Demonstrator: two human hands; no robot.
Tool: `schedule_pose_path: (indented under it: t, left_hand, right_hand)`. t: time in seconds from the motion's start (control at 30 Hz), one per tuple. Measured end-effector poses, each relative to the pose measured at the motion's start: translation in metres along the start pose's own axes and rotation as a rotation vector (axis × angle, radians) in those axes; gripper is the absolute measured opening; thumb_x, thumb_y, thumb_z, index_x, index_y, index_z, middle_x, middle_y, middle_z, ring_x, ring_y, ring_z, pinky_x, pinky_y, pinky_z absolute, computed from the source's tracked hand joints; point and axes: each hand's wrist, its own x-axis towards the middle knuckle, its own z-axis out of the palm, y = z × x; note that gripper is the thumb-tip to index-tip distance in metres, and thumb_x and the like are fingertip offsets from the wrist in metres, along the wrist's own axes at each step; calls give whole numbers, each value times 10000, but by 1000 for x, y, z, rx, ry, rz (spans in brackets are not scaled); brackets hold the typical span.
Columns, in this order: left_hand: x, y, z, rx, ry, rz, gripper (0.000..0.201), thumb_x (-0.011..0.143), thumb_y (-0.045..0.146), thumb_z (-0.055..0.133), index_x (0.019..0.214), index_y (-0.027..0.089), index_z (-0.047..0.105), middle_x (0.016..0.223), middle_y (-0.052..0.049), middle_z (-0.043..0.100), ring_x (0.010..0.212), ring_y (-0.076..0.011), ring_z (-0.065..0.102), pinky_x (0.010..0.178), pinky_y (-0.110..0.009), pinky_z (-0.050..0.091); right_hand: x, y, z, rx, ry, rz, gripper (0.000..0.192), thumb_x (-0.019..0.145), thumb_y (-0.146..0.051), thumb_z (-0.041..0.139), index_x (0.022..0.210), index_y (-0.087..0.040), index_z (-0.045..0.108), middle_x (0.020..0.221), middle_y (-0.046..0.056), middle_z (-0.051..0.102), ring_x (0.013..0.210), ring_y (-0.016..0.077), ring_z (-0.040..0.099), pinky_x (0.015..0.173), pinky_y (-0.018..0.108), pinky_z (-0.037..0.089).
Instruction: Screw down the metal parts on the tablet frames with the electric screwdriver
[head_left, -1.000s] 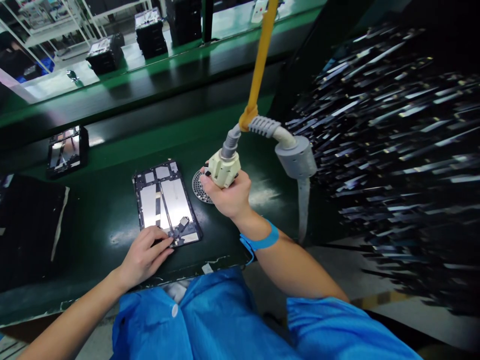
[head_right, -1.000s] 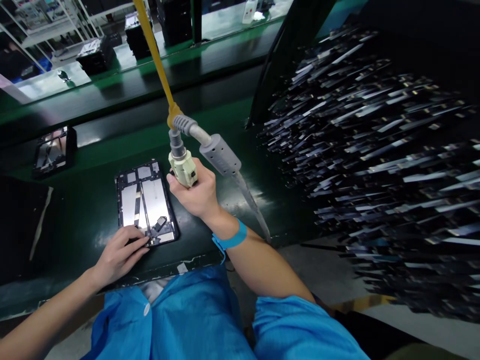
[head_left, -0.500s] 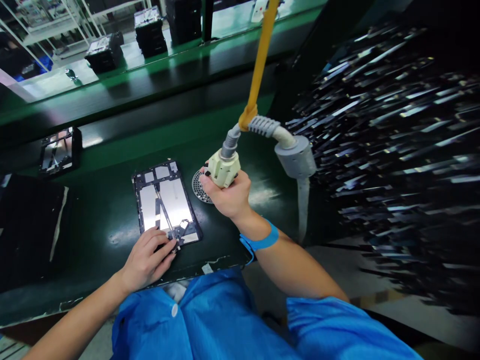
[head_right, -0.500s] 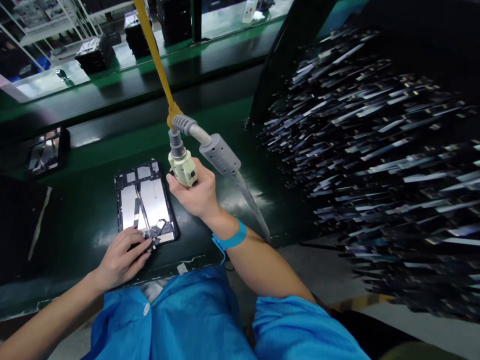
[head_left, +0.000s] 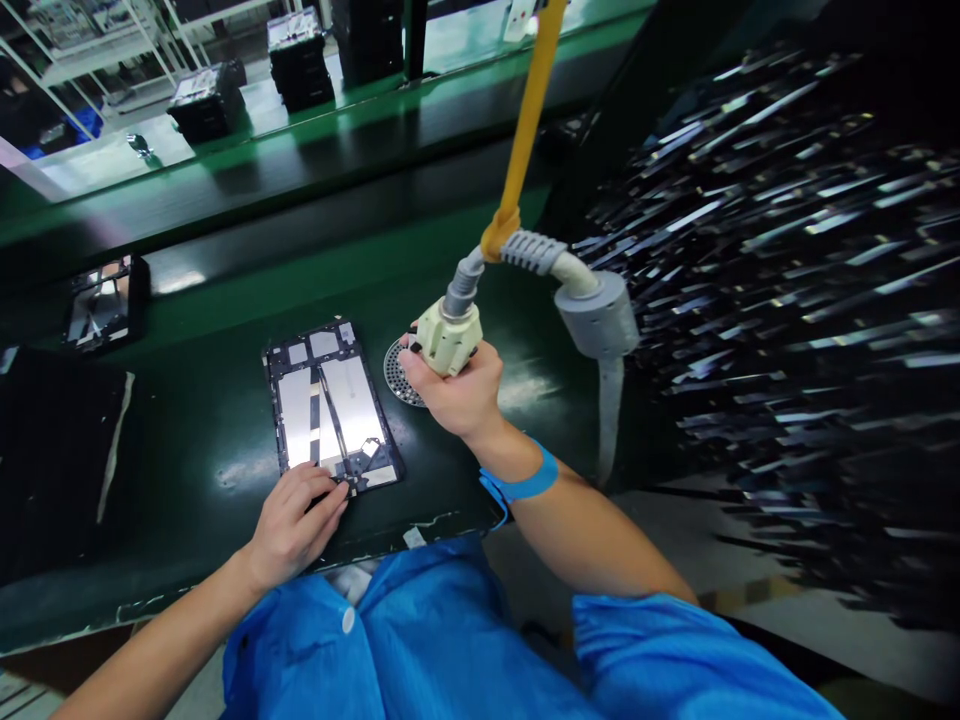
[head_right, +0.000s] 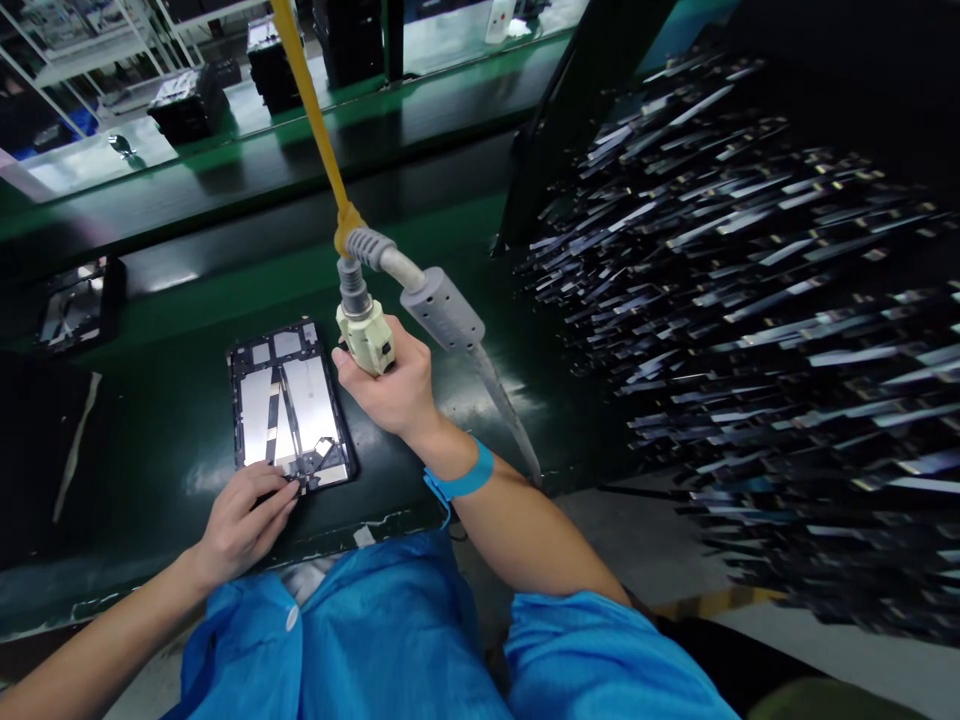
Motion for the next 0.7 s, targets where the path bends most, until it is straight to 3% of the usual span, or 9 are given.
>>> schedule_pose_path:
  t: [0.33,0.5,0.7]
  left_hand:
    - [-2,-1,3,-12,25,-35,470,882,39,710,1318,196,637,1079,-113,704,1066,-261,673,951,-476,593]
    - [5,-2,-1,-35,-18,-46,420,920,65,675,1312,210,639,1122,-117,697,1105,-260,665,979,-497,585]
    - [13,-6,-10,-28,-103,-87,323,940,105,680,1235,236,689,1224,-119,668,1296,-314,575,1119,-649,457]
  right_hand:
    - [0,-1,1,-11,7,3,160,820,-337,741,944,-241,705,852,9,748,751,194,726,757,363,636]
    - [-1,-1,1,-5,-3,14,170,823,-331,740,960,-237,702,880,17,763,784,200,742,785,370,641]
    - [-1,-1,1,-5,7,13,164,821,-333,742,947,-237,702,872,14,762,768,197,740,770,366,644]
